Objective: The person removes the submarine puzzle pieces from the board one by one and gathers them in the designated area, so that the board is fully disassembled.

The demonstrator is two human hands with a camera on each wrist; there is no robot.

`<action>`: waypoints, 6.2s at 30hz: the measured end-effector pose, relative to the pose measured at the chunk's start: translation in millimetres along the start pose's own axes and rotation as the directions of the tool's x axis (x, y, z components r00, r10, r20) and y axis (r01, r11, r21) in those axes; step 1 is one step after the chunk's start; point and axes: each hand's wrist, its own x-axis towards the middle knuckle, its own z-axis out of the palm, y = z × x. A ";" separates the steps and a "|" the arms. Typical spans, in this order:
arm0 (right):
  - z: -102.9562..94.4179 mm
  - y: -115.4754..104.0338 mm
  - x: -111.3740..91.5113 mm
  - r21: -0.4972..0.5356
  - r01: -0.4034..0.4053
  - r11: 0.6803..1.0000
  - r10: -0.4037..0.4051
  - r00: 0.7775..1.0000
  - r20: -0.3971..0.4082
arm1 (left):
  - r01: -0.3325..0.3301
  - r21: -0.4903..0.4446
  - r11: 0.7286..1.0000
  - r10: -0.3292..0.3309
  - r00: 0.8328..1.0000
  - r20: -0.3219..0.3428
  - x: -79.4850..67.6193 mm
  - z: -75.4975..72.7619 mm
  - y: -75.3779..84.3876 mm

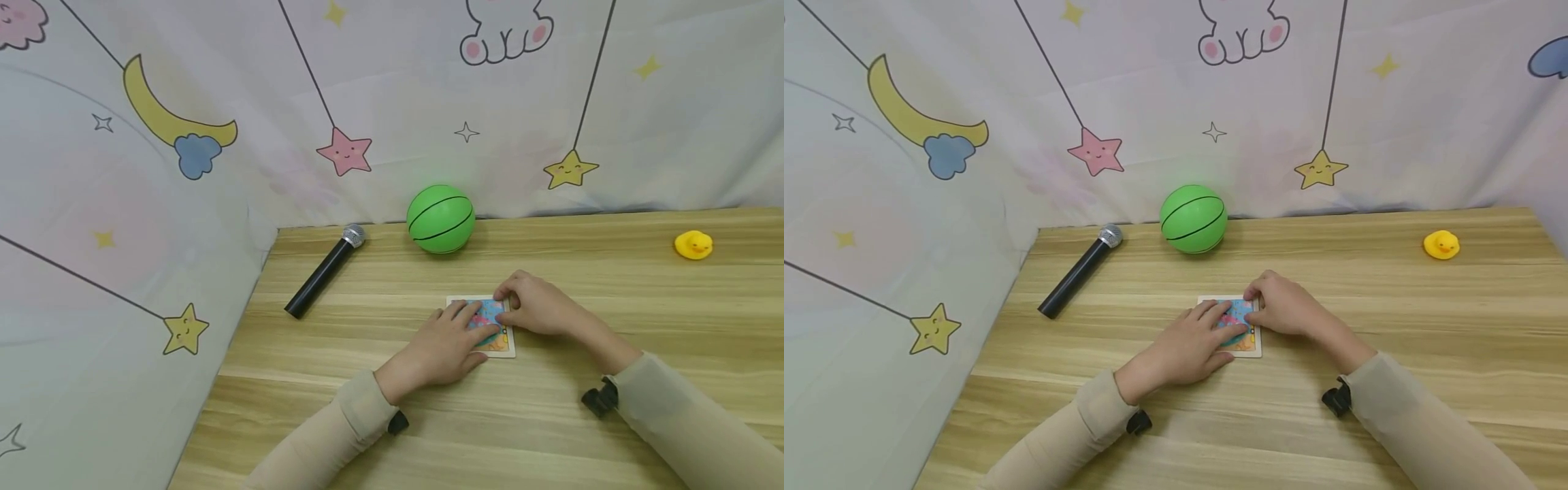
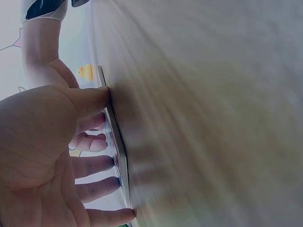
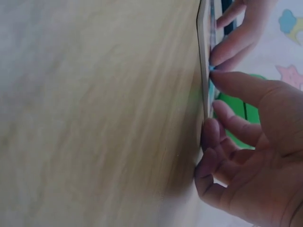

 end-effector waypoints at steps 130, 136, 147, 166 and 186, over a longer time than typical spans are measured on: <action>11.2 -20.3 5.7 0.061 -0.119 0.991 0.120 0.993 0.001 | 0.022 -0.002 1.000 -0.022 0.998 -0.063 -13.5 2.1 -8.7; 11.2 -19.0 4.7 0.063 -0.106 0.992 0.108 0.994 -0.017 | 0.021 -0.008 1.000 -0.022 0.997 -0.069 -13.8 1.6 -8.1; 2.4 -7.4 -5.5 0.147 -0.094 0.985 0.100 0.994 -0.035 | 0.027 -0.027 0.999 -0.029 0.997 -0.076 -13.3 2.4 -8.2; -42.0 40.5 -50.0 0.138 -0.168 0.976 0.179 0.981 -0.071 | 0.037 -0.043 0.998 -0.039 0.997 -0.065 -13.1 3.7 -7.3; -63.5 84.5 -85.2 0.069 -0.238 0.969 0.244 0.964 -0.109 | 0.033 -0.026 0.999 -0.035 0.997 -0.070 -13.1 4.8 -7.8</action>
